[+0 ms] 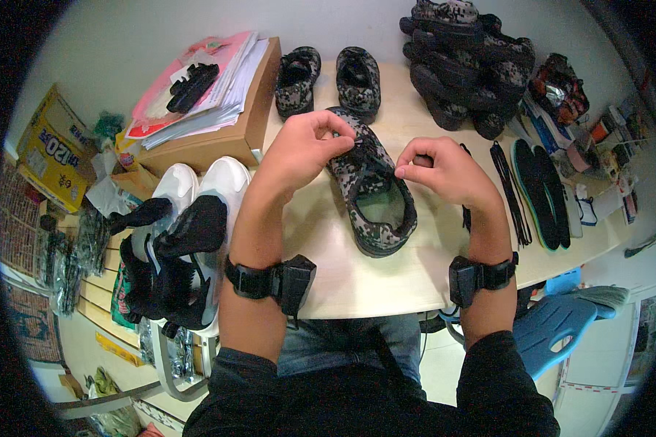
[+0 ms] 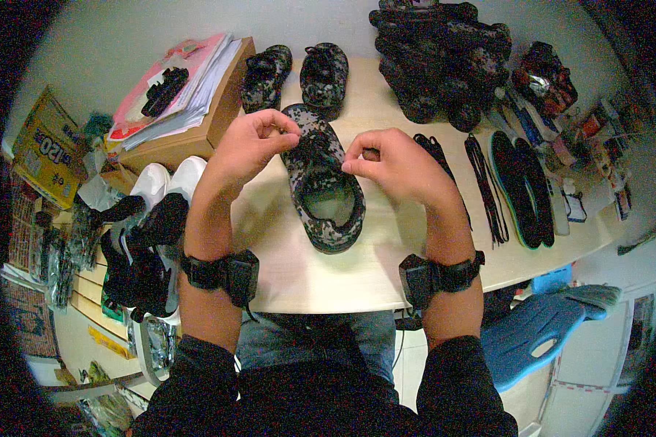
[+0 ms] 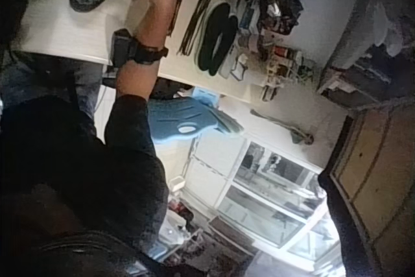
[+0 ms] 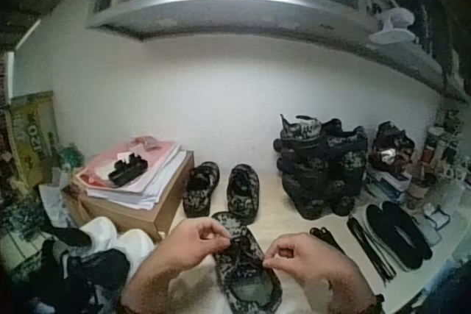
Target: Lacing a camouflage pattern water shoe on a workbench.
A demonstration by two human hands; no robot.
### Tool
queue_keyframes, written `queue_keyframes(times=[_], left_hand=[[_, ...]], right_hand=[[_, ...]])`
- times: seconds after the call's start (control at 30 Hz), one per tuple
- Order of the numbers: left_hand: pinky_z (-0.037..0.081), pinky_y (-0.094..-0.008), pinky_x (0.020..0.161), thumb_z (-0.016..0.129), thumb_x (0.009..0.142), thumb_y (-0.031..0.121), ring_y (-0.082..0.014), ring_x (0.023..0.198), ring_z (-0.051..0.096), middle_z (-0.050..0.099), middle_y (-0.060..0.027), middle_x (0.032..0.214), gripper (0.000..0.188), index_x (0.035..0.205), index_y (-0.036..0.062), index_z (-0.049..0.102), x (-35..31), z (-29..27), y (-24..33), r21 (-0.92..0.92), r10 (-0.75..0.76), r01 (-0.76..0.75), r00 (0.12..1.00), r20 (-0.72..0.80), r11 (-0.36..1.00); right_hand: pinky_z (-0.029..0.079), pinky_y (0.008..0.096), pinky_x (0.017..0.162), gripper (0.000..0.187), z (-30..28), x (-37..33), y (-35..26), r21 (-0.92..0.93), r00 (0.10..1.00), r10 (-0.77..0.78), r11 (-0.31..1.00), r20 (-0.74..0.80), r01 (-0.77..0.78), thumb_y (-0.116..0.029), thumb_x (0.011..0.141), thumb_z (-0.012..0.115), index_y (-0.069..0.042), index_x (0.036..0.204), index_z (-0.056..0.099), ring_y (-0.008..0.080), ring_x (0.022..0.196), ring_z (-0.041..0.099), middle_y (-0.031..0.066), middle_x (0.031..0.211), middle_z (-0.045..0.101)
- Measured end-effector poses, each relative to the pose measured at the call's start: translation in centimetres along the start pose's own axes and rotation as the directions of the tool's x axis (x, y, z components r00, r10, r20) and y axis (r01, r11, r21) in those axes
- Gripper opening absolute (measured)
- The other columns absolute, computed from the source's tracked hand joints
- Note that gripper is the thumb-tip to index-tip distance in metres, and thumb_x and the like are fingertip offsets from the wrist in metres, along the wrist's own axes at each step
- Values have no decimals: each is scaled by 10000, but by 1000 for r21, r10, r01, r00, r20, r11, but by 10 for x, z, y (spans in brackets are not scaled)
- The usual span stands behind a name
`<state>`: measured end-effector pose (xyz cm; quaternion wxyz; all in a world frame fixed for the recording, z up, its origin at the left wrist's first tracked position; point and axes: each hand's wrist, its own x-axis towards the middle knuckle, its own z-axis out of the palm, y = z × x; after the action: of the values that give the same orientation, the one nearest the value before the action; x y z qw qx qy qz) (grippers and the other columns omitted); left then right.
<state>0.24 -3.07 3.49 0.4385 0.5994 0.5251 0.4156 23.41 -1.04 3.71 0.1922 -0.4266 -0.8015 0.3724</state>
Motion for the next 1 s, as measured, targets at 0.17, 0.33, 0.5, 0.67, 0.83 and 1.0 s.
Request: queue_keyframes(times=[0.17,0.33,0.5,0.67,0.83,1.0], left_hand=[[364,-209,550,660,810,43,-38,629,466,578,39,728,80,887,45,640,3,1,-10,56,59,-56,996,-67,997],[408,-206,605,657,818,60,-59,672,507,607,6,761,85,898,33,641,4,-1,-7,82,-38,44,997,-72,996],[416,-206,618,651,828,72,-59,679,513,612,-3,767,82,897,29,642,4,-1,-13,103,49,-42,997,-61,994],[383,-217,558,660,836,142,-52,621,468,575,18,700,110,837,33,651,3,-4,-16,168,86,-88,996,16,982],[201,-231,392,669,841,258,-29,431,317,421,78,529,247,704,56,636,-9,-7,8,156,-193,168,967,166,973],[181,-217,380,662,848,236,-24,411,287,409,87,520,233,703,57,624,-8,-3,6,31,-144,141,951,274,990]], right_hand=[[381,220,576,116,4,2,9,89,996,-89,992,-22,90,-107,824,639,3,825,602,56,635,460,-28,671,524],[414,222,614,118,2,1,8,173,997,-55,984,47,47,-102,849,621,11,837,590,64,668,496,-26,727,561],[406,208,600,101,0,2,9,195,997,-67,979,49,56,-88,853,617,11,845,596,52,661,491,-31,709,558],[377,206,551,132,3,2,7,186,995,-90,979,30,83,-111,873,595,5,814,615,39,623,463,-26,694,557],[355,247,511,244,-3,0,7,182,969,83,975,232,-127,-198,899,543,1,792,633,69,543,440,-19,594,506],[329,226,483,196,-2,-4,2,378,919,-77,922,388,-83,-153,896,527,-12,829,645,61,522,435,-26,595,507]])
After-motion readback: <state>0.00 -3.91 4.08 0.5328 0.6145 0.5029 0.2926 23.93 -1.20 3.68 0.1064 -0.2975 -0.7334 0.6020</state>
